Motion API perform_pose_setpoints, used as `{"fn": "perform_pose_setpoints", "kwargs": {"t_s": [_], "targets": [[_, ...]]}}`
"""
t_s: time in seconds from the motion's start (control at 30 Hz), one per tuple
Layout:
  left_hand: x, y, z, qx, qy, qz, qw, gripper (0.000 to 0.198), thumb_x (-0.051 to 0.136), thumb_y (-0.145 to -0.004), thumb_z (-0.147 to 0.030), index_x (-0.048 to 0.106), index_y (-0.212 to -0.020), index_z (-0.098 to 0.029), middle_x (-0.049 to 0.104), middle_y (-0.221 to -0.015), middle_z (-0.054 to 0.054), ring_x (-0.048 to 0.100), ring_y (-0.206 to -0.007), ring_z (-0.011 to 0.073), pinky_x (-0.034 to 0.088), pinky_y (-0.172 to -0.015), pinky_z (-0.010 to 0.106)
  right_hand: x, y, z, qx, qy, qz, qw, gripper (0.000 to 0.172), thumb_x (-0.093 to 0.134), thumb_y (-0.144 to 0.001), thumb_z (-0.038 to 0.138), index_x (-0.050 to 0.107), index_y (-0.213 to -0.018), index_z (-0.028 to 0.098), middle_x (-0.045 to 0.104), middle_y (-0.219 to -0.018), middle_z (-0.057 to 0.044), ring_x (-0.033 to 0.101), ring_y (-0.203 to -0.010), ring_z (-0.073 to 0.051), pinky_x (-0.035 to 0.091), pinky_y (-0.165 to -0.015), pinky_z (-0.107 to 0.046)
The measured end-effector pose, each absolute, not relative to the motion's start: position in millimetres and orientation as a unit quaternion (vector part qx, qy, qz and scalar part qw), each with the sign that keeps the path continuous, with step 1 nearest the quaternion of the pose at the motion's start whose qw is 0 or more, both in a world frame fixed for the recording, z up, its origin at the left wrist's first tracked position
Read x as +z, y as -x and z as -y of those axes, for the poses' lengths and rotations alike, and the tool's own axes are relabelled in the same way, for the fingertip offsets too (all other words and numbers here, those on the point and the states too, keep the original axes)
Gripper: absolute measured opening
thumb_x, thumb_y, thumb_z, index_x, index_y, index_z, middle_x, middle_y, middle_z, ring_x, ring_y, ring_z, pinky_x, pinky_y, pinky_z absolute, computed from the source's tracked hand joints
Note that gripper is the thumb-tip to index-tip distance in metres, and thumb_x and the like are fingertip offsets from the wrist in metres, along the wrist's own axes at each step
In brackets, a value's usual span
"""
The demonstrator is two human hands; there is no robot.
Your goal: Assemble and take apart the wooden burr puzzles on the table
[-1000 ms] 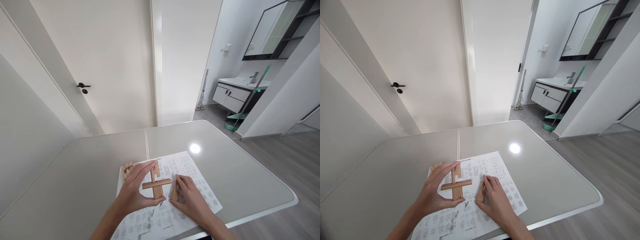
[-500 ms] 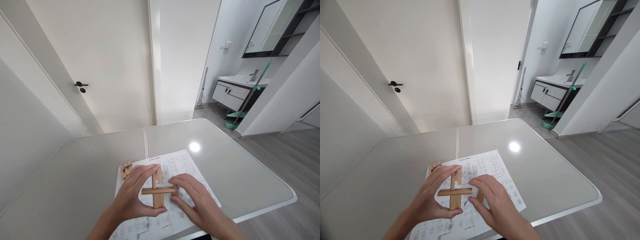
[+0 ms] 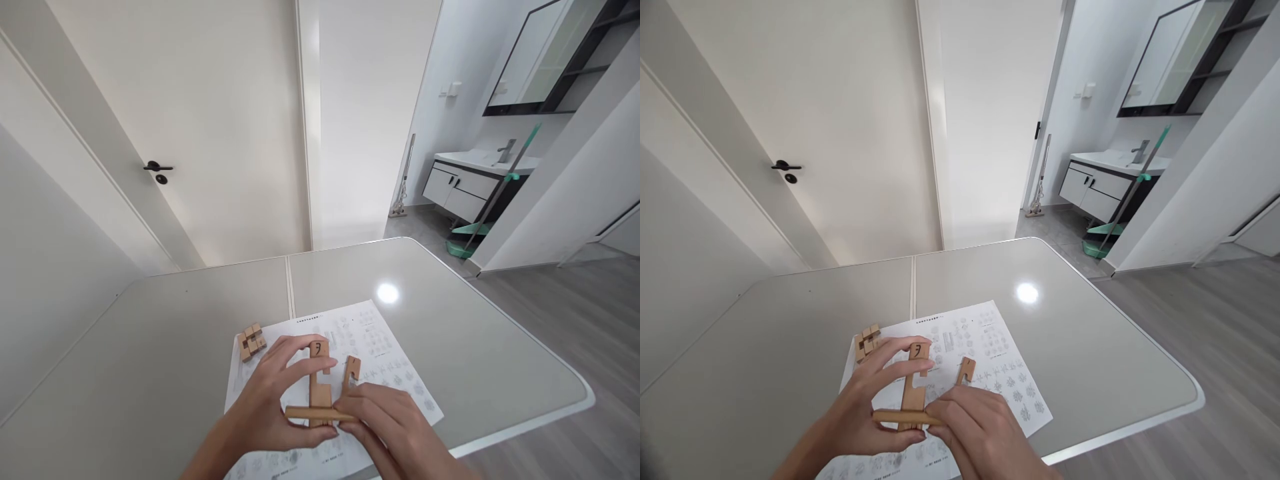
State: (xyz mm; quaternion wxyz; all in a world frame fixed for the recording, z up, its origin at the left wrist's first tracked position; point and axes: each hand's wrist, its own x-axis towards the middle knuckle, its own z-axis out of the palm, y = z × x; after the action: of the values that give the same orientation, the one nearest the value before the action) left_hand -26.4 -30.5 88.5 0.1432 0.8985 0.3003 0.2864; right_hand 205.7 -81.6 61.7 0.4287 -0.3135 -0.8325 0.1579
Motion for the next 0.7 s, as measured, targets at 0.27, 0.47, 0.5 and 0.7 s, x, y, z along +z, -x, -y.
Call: {"fn": "perform_pose_setpoints", "kwargs": {"t_s": [0.27, 0.47, 0.5, 0.7], "targets": [[78, 26, 35, 0.237, -0.892, -0.318, 0.218, 0.054, 0.081, -0.08, -0.04, 0.061, -0.13, -0.039, 0.051, -0.144, 0.008, 0.054, -0.127, 0.0345, 0.049, -0.104, 0.05, 40, -204, 86, 0.203, 0.319, 0.818, 0.433, 0.011, 0.051, -0.105, 0.019, 0.06, -0.11, 0.022, 0.075, -0.087, -0.006, 0.071, -0.071, -0.018, 0.055, -0.066, -0.024], [76, 20, 34, 0.186, -0.865, -0.345, 0.313, 0.051, 0.079, -0.082, -0.044, 0.06, -0.129, -0.037, 0.049, -0.134, 0.008, 0.057, -0.117, 0.0297, 0.054, -0.094, 0.042, 26, -204, 90, 0.293, 0.387, 0.764, 0.426, 0.011, 0.052, -0.104, 0.026, 0.063, -0.104, 0.023, 0.072, -0.083, -0.003, 0.067, -0.068, -0.017, 0.051, -0.064, -0.023], [75, 18, 34, 0.169, -0.863, -0.351, 0.322, 0.055, 0.081, -0.08, -0.047, 0.06, -0.129, -0.035, 0.051, -0.13, 0.008, 0.059, -0.11, 0.0279, 0.056, -0.089, 0.039, 25, -206, 90, 0.318, 0.406, 0.745, 0.423, 0.012, 0.053, -0.104, 0.029, 0.064, -0.102, 0.023, 0.072, -0.082, -0.003, 0.066, -0.068, -0.017, 0.05, -0.064, -0.024], [56, 9, 28, 0.074, -0.912, -0.354, 0.192, 0.022, 0.051, -0.097, -0.013, 0.062, -0.108, -0.027, 0.062, -0.1, 0.002, 0.059, -0.074, 0.0165, 0.048, -0.068, 0.028, 28, -224, 85, 0.541, 0.448, 0.608, 0.369, 0.033, 0.056, -0.101, 0.052, 0.068, -0.097, 0.022, 0.069, -0.071, -0.001, 0.063, -0.073, -0.019, 0.048, -0.073, -0.027]]}}
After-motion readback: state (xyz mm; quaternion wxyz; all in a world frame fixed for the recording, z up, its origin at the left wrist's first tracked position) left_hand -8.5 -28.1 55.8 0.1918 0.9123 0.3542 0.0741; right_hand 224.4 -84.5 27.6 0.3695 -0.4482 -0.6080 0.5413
